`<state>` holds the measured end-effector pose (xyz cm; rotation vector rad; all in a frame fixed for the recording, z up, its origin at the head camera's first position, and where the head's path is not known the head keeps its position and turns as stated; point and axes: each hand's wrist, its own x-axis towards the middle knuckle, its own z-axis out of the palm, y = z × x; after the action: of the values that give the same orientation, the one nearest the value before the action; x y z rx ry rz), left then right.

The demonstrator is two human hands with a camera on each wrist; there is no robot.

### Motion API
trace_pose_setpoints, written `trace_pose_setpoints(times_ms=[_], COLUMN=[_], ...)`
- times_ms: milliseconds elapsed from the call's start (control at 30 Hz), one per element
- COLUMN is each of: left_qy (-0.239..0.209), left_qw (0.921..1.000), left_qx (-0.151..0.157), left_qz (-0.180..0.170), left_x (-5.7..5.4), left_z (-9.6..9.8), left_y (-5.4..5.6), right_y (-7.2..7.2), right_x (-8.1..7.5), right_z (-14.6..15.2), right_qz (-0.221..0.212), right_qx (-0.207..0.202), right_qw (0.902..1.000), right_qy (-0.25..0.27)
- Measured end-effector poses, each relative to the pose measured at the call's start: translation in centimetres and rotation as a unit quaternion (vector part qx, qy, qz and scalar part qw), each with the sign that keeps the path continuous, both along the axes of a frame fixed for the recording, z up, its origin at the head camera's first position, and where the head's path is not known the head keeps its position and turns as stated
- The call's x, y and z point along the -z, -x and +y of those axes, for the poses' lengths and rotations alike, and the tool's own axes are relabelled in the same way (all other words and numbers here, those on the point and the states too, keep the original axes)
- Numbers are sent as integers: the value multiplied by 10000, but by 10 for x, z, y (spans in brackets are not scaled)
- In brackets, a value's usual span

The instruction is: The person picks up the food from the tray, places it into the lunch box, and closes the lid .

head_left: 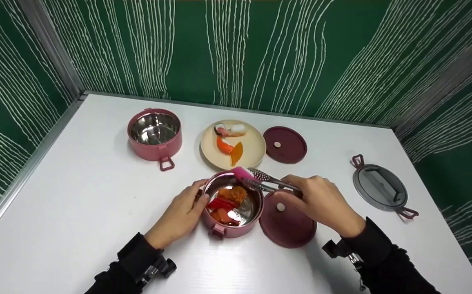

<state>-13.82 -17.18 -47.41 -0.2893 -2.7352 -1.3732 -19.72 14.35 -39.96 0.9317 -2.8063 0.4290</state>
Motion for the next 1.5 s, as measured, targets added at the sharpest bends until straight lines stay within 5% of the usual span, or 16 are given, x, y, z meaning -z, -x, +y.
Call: trace_pose_setpoints(times_ms=[533,1500], left_qy=[71,43], left_qw=[10000,10000], left_qx=[-48,-27], left_qz=[-5,-15], left_x=[-1,-1], left_z=[0,0], left_y=[-1,-1], right_y=[-20,-23], right_x=[6,12], right_z=[-9,-19], right_qz=[-33,169], right_qx=[-417,-666], right_qw=[9983,9959], right_qy=[-396,-587])
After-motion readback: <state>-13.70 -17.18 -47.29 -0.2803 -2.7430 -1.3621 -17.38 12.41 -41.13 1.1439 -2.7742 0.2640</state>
